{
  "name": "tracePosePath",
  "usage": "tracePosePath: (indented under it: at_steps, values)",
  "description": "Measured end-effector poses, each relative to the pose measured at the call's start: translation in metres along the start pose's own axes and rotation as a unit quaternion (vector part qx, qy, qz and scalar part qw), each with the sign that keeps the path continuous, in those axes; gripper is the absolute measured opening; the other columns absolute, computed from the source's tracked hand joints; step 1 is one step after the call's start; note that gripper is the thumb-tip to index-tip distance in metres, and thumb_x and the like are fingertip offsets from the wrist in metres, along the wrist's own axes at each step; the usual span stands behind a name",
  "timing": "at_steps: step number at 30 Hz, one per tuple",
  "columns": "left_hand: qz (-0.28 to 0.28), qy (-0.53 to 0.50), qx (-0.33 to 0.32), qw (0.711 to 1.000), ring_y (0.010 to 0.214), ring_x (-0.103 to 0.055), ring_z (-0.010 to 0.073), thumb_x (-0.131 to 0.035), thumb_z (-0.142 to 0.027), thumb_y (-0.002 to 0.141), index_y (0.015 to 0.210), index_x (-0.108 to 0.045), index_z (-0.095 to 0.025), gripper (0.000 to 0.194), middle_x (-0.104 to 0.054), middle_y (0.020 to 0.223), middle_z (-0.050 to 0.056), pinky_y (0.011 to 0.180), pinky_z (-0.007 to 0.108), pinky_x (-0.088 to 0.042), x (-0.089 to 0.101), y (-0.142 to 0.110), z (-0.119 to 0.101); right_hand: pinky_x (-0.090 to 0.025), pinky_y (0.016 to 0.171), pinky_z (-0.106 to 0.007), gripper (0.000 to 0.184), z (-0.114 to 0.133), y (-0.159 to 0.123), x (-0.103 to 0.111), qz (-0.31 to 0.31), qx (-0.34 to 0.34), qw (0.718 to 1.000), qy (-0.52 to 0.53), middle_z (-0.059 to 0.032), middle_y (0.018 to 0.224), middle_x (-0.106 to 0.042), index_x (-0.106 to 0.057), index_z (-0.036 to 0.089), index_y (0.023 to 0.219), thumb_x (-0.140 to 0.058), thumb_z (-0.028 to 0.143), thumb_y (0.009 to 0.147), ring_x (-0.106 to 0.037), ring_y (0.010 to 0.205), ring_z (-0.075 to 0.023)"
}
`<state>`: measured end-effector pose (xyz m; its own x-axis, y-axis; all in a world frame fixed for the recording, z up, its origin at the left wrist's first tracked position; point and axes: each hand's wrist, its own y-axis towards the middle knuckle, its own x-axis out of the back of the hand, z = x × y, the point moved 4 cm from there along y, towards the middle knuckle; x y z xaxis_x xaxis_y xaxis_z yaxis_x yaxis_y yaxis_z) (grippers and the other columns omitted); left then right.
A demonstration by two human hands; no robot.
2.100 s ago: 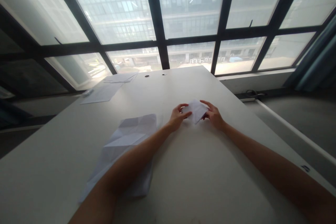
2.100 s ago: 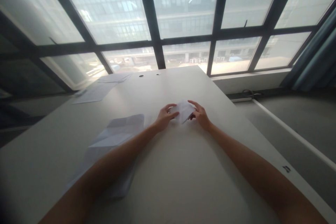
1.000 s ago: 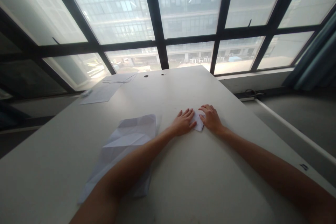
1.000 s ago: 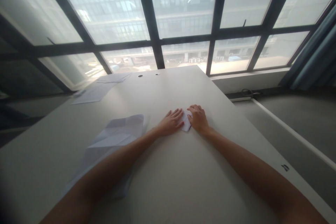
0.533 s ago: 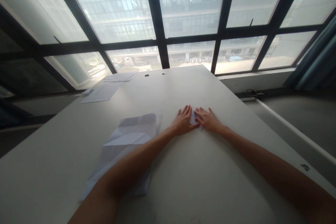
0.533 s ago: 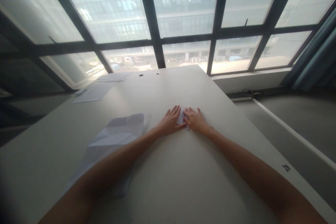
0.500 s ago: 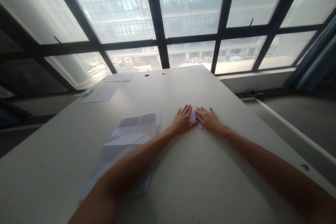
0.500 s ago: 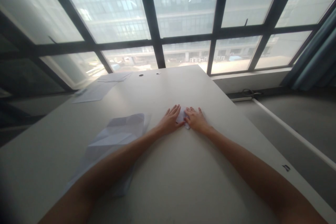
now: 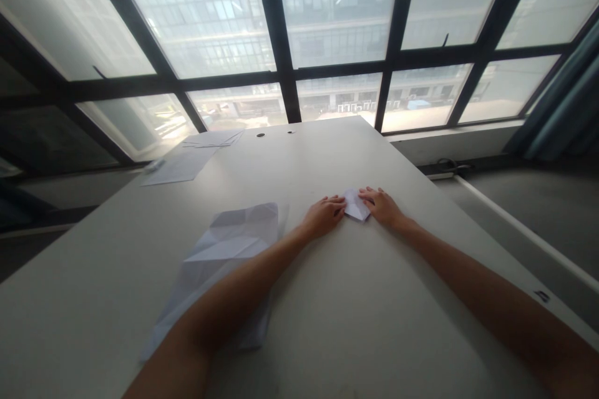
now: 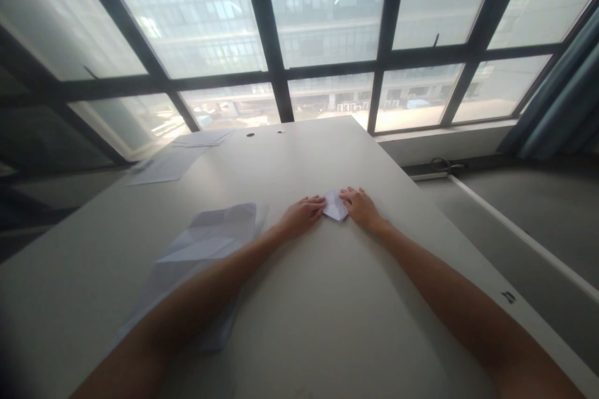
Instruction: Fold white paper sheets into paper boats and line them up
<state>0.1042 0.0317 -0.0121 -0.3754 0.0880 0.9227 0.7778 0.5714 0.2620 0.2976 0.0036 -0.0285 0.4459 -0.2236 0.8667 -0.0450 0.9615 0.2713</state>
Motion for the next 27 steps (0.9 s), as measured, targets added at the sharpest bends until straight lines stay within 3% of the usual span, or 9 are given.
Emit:
tracePosePath:
  at_steps: [5, 8, 11, 15, 17, 20, 22, 25, 27]
  values:
    - [-0.007, 0.019, 0.001, 1.000, 0.134, -0.050, 0.0197, -0.051, -0.023, 0.092, 0.123, -0.066, -0.028, 0.035, -0.059, 0.140, 0.000, 0.116, 0.036, -0.035, 0.006, -0.002, -0.003, -0.039, 0.109, -0.040, 0.031, -0.002, 0.000, 0.003, -0.054, 0.015, 0.998, 0.008, -0.0105, 0.126, -0.068, -0.073, 0.018, 0.113, -0.053, 0.010, 0.090, -0.059, 0.122, -0.0247]
    - [-0.027, 0.021, 0.000, 0.999, 0.131, -0.052, 0.0212, -0.059, -0.030, 0.088, 0.127, -0.064, -0.024, 0.039, -0.059, 0.139, 0.004, 0.115, 0.034, -0.037, 0.009, -0.003, -0.006, -0.047, 0.097, -0.034, 0.023, 0.001, -0.001, 0.007, -0.091, 0.045, 0.995, 0.011, -0.0112, 0.109, -0.072, -0.077, 0.016, 0.099, -0.059, 0.010, 0.085, -0.065, 0.103, -0.0232]
    - [-0.043, 0.006, 0.009, 0.999, 0.123, -0.058, 0.0225, -0.062, -0.038, 0.088, 0.125, -0.063, -0.023, 0.040, -0.063, 0.133, 0.005, 0.111, 0.036, -0.041, 0.011, -0.003, -0.005, -0.048, 0.092, -0.034, 0.020, 0.003, -0.002, 0.009, -0.103, 0.071, 0.992, 0.013, -0.0101, 0.099, -0.071, -0.078, 0.016, 0.095, -0.061, 0.011, 0.084, -0.063, 0.096, -0.0229]
    - [-0.049, -0.022, 0.034, 0.998, 0.106, -0.066, 0.0206, -0.063, -0.034, 0.087, 0.114, -0.065, -0.026, 0.028, -0.070, 0.116, 0.002, 0.100, 0.033, -0.049, 0.011, -0.001, 0.000, -0.047, 0.091, -0.035, 0.018, 0.002, -0.002, 0.008, -0.103, 0.084, 0.991, 0.030, -0.0090, 0.098, -0.070, -0.078, 0.018, 0.094, -0.063, 0.015, 0.085, -0.061, 0.095, -0.0228]
    - [-0.049, -0.028, 0.032, 0.998, 0.106, -0.065, 0.0201, -0.064, -0.032, 0.086, 0.110, -0.067, -0.026, 0.025, -0.070, 0.116, 0.002, 0.101, 0.033, -0.048, 0.010, -0.001, 0.002, -0.047, 0.090, -0.035, 0.017, 0.002, -0.001, 0.007, -0.099, 0.087, 0.991, 0.033, -0.0090, 0.099, -0.070, -0.079, 0.019, 0.094, -0.064, 0.017, 0.085, -0.060, 0.095, -0.0230]
    - [-0.038, -0.017, 0.018, 0.999, 0.125, -0.056, 0.0221, -0.061, -0.026, 0.085, 0.115, -0.066, -0.027, 0.031, -0.064, 0.131, 0.004, 0.111, 0.038, -0.039, 0.008, -0.002, 0.002, -0.047, 0.090, -0.035, 0.017, 0.001, -0.001, 0.006, -0.096, 0.092, 0.991, 0.033, -0.0088, 0.100, -0.070, -0.079, 0.020, 0.095, -0.064, 0.018, 0.085, -0.060, 0.096, -0.0227]
    - [-0.007, -0.002, -0.013, 1.000, 0.140, -0.041, 0.0234, -0.056, -0.020, 0.086, 0.125, -0.063, -0.027, 0.040, -0.054, 0.144, 0.004, 0.119, 0.045, -0.026, 0.007, -0.003, -0.001, -0.047, 0.090, -0.035, 0.017, 0.002, -0.001, 0.006, -0.096, 0.094, 0.990, 0.032, -0.0085, 0.100, -0.070, -0.078, 0.020, 0.095, -0.064, 0.018, 0.086, -0.060, 0.096, -0.0226]
    - [0.062, 0.007, -0.086, 0.994, 0.148, -0.025, 0.0223, -0.050, -0.018, 0.090, 0.143, -0.049, -0.028, 0.054, -0.039, 0.156, 0.004, 0.123, 0.051, -0.008, 0.007, -0.007, -0.008, -0.047, 0.090, -0.035, 0.017, 0.004, -0.002, 0.007, -0.098, 0.093, 0.990, 0.030, -0.0086, 0.100, -0.070, -0.078, 0.019, 0.096, -0.064, 0.018, 0.086, -0.060, 0.096, -0.0227]
    - [0.099, 0.007, -0.123, 0.987, 0.149, -0.023, 0.0215, -0.046, -0.024, 0.096, 0.149, -0.040, -0.030, 0.055, -0.032, 0.159, 0.005, 0.122, 0.052, -0.003, 0.008, -0.009, -0.012, -0.047, 0.090, -0.035, 0.017, 0.005, -0.002, 0.008, -0.099, 0.091, 0.990, 0.029, -0.0091, 0.100, -0.069, -0.078, 0.018, 0.096, -0.064, 0.018, 0.086, -0.060, 0.095, -0.0229]
